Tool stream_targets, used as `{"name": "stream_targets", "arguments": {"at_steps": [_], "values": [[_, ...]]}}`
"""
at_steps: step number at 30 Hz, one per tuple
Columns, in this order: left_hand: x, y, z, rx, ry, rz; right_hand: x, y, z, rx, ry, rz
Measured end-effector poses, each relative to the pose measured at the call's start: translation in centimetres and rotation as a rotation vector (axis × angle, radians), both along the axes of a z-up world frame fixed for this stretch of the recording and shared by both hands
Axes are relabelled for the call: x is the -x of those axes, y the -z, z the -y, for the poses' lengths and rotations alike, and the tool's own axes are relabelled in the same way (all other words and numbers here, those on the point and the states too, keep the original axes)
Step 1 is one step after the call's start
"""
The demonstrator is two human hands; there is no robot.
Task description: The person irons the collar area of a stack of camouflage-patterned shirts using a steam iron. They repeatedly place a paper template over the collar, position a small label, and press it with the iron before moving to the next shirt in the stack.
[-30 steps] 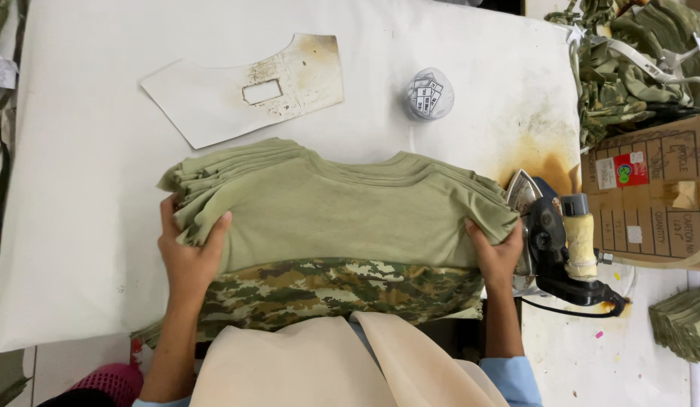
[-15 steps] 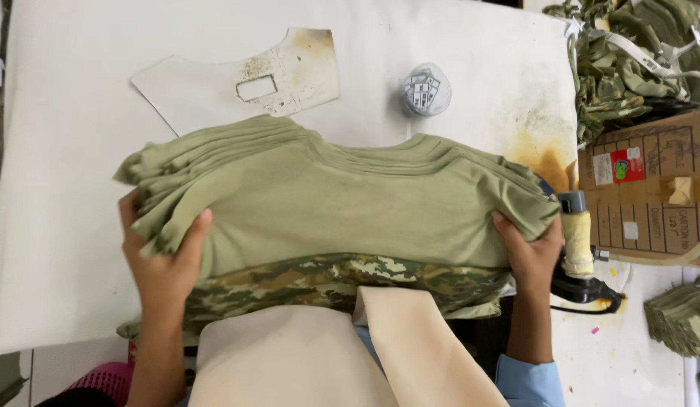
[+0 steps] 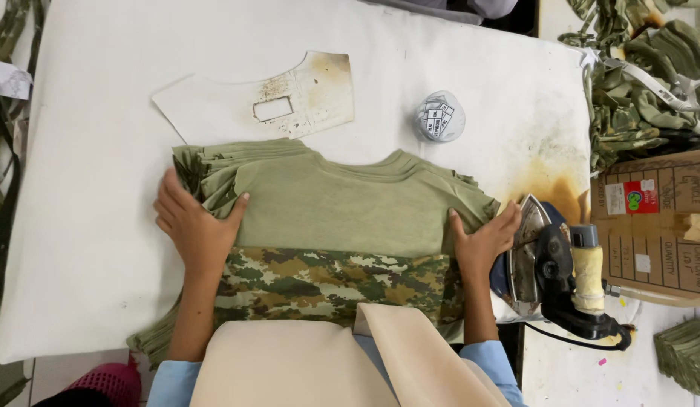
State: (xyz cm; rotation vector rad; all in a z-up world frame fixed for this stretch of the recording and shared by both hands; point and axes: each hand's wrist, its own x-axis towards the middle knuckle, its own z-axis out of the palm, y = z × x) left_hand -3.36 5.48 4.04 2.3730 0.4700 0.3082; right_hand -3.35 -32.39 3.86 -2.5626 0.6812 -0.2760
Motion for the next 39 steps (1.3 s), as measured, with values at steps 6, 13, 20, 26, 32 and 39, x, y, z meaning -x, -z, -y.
{"name": "stream_targets", "arguments": {"at_steps": [6, 13, 20, 26, 32, 39], "values": [[-0.1, 0.9, 3.8, -0.265, 0.218, 0.195, -1.3, 2.2, -1.7, 0.262, -0.523, 0.179], [-2.1, 4.1, 5.7, -0.404, 0.604, -0.041, -4.4, 4.6, -0.8, 0.434, -0.486, -0.030], [-2.5, 4.2, 4.7, -0.424, 0.426, 0.031, -2.0, 3.1, -0.1, 0.481, -0.572, -0.034], [-2.0, 4.5, 4.5, -0.412, 0.400, 0.015, -1.8, 3.5, 0.1, 0.445, -0.553, -0.059], [-2.4, 4.1, 5.1, -0.380, 0.482, -0.042, -2.5, 1.9, -0.9, 0.464, -0.586, -0.043], [-5.9, 3.0, 4.5, -0.371, 0.562, -0.006, -5.5, 3.5, -0.5, 0.429, -0.716, -0.153]]}}
